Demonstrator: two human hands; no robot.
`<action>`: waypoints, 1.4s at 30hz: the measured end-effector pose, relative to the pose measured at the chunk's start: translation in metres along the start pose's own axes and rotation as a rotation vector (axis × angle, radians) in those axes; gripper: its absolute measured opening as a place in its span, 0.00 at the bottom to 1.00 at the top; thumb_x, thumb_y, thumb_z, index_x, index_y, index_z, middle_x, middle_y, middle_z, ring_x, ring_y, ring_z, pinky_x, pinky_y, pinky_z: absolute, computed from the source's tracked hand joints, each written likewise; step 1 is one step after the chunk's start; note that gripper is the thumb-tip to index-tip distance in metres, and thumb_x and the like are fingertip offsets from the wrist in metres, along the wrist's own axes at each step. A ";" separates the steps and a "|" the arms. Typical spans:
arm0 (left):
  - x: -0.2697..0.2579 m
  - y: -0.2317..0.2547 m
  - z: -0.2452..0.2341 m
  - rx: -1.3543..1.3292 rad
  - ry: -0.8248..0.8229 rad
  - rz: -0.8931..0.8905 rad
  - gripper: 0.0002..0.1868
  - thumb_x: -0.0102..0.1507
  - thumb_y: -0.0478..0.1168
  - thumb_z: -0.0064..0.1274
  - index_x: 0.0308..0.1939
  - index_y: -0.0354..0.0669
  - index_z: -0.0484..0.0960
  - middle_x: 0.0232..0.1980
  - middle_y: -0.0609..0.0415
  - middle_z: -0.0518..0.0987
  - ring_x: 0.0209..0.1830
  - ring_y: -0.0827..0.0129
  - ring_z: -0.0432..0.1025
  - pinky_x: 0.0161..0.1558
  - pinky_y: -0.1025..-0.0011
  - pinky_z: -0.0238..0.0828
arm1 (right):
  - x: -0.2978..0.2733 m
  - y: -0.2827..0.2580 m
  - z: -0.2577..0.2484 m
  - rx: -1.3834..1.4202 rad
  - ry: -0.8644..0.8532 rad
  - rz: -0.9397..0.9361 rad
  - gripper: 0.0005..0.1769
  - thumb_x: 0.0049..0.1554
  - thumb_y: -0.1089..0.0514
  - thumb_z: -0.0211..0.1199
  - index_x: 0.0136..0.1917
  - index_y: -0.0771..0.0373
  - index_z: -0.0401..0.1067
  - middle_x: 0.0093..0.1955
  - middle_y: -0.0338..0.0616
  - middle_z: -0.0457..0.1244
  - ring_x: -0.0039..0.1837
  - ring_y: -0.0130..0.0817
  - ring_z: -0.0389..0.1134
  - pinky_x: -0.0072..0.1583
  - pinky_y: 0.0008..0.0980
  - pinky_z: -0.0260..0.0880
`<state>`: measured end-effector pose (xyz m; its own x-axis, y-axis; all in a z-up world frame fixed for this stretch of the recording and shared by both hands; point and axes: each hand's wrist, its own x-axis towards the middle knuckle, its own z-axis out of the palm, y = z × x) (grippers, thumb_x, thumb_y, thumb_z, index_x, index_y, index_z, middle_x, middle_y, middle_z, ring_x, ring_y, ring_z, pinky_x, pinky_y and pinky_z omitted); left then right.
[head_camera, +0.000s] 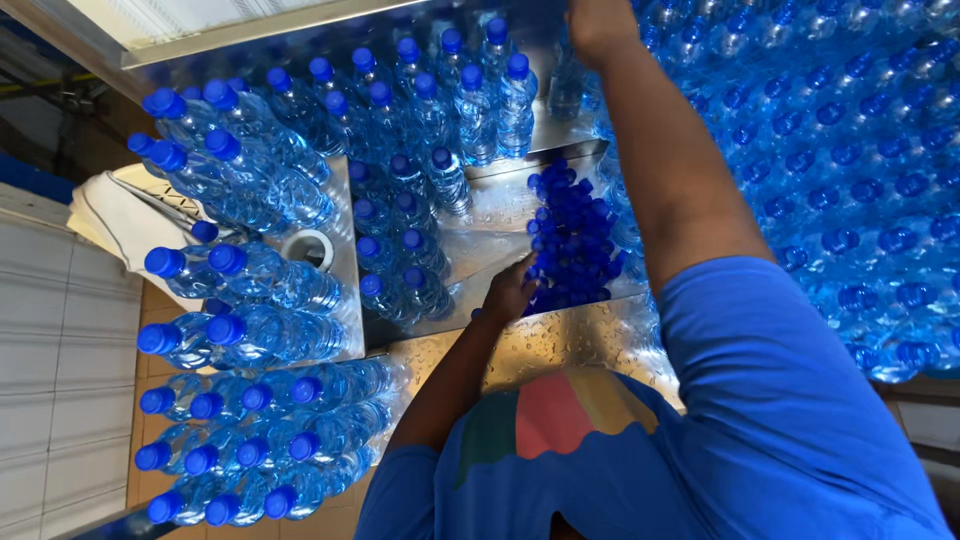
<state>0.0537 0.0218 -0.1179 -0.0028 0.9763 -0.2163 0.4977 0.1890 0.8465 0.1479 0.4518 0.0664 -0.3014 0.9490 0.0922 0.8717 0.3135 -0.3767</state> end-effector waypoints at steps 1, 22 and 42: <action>0.000 -0.010 0.004 0.067 0.060 0.135 0.36 0.74 0.47 0.50 0.86 0.48 0.63 0.77 0.33 0.76 0.72 0.39 0.74 0.65 0.48 0.74 | 0.009 0.003 0.009 -0.081 0.046 -0.098 0.32 0.65 0.54 0.41 0.75 0.68 0.70 0.72 0.65 0.65 0.71 0.65 0.64 0.60 0.59 0.73; -0.051 0.075 -0.035 -1.499 0.239 -0.146 0.31 0.69 0.67 0.55 0.64 0.50 0.84 0.69 0.47 0.83 0.71 0.47 0.76 0.69 0.35 0.73 | -0.318 -0.054 -0.158 0.091 -0.094 -0.526 0.11 0.70 0.58 0.57 0.61 0.64 0.61 0.52 0.67 0.65 0.50 0.75 0.69 0.49 0.69 0.64; -0.184 0.192 -0.072 -0.044 0.880 0.825 0.26 0.67 0.61 0.65 0.49 0.40 0.88 0.50 0.47 0.86 0.53 0.51 0.82 0.53 0.59 0.80 | -0.406 -0.012 -0.147 1.226 -0.387 0.217 0.18 0.75 0.43 0.56 0.67 0.56 0.74 0.47 0.42 0.67 0.31 0.27 0.60 0.26 0.23 0.57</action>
<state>0.0873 -0.1144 0.1201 -0.2965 0.5387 0.7886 0.5981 -0.5389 0.5931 0.3170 0.0676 0.1687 -0.4701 0.8407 -0.2687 0.0602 -0.2732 -0.9601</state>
